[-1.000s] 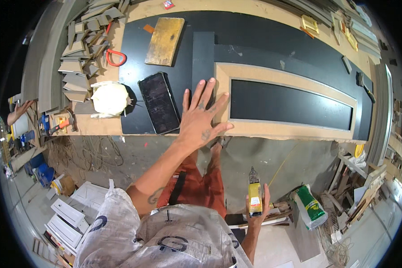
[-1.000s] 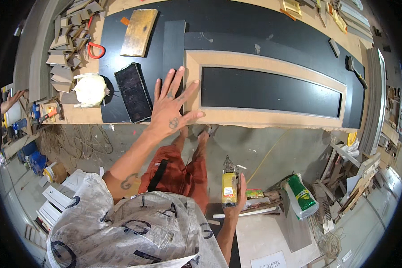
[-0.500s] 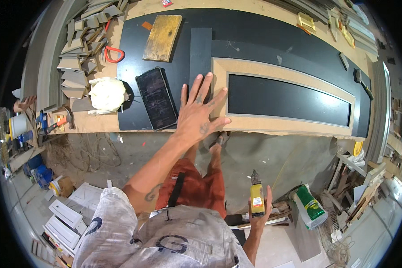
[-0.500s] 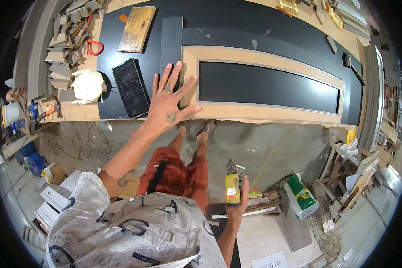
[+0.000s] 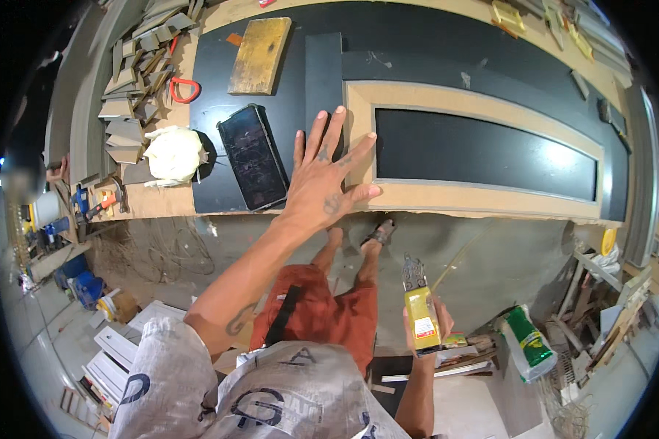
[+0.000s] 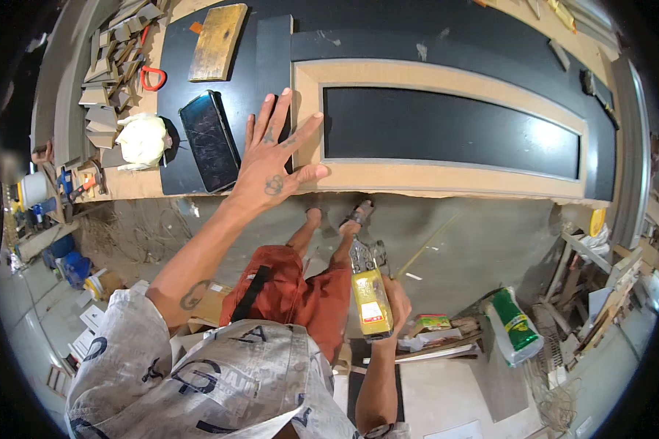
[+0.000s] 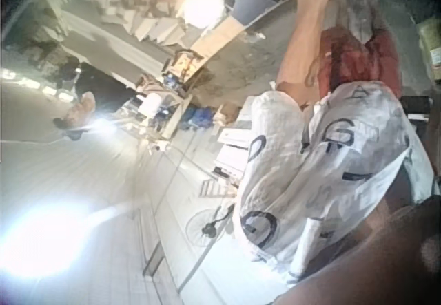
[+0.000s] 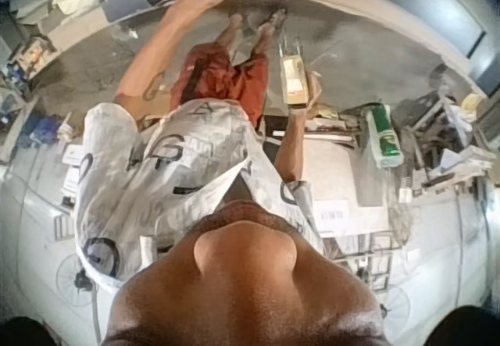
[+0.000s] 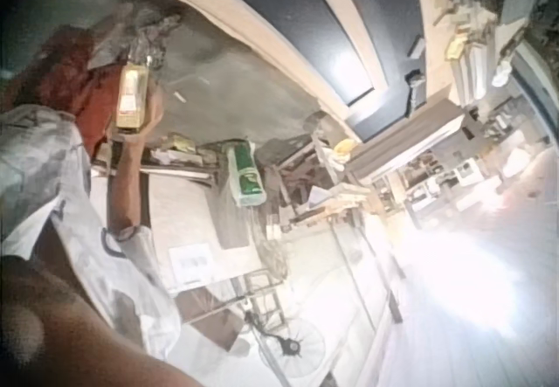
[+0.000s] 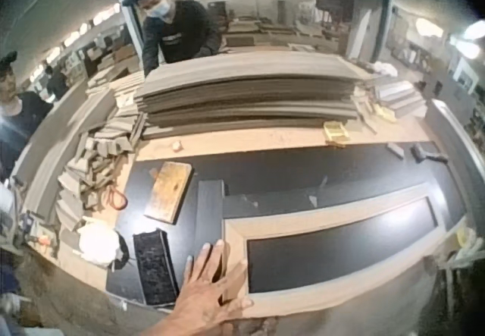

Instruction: The recorder uses a hammer and a pneumatic nail gun to assemble decorative wooden trim pieces and frames in a woodworking shop.

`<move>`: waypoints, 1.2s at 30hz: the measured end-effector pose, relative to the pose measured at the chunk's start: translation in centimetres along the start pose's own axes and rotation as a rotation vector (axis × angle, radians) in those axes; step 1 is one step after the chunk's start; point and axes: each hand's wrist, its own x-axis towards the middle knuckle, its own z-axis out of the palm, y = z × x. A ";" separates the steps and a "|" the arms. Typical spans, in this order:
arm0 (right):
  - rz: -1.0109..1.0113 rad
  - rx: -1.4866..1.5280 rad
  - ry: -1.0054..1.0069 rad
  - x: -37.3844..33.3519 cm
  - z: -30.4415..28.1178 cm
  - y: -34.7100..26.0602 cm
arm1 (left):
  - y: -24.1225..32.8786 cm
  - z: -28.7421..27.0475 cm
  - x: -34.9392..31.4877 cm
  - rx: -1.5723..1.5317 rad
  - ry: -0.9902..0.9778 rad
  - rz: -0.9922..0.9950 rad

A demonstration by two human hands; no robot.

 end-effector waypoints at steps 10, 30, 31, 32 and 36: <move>-0.362 0.413 0.147 6.5 9.5 0.4 | -0.4 0.0 0.5 0.097 -0.043 0.074; -0.456 0.411 0.300 6.4 14.2 0.1 | -0.7 0.1 0.2 0.058 -0.029 0.096; -0.456 0.411 0.297 6.4 14.3 0.1 | -0.6 0.1 0.2 0.057 -0.030 0.093; -0.454 0.406 0.310 6.4 14.4 0.0 | -0.5 0.0 0.2 0.061 -0.035 0.092; -0.425 0.368 0.253 5.8 14.4 0.4 | -0.6 0.1 0.2 0.065 -0.035 0.098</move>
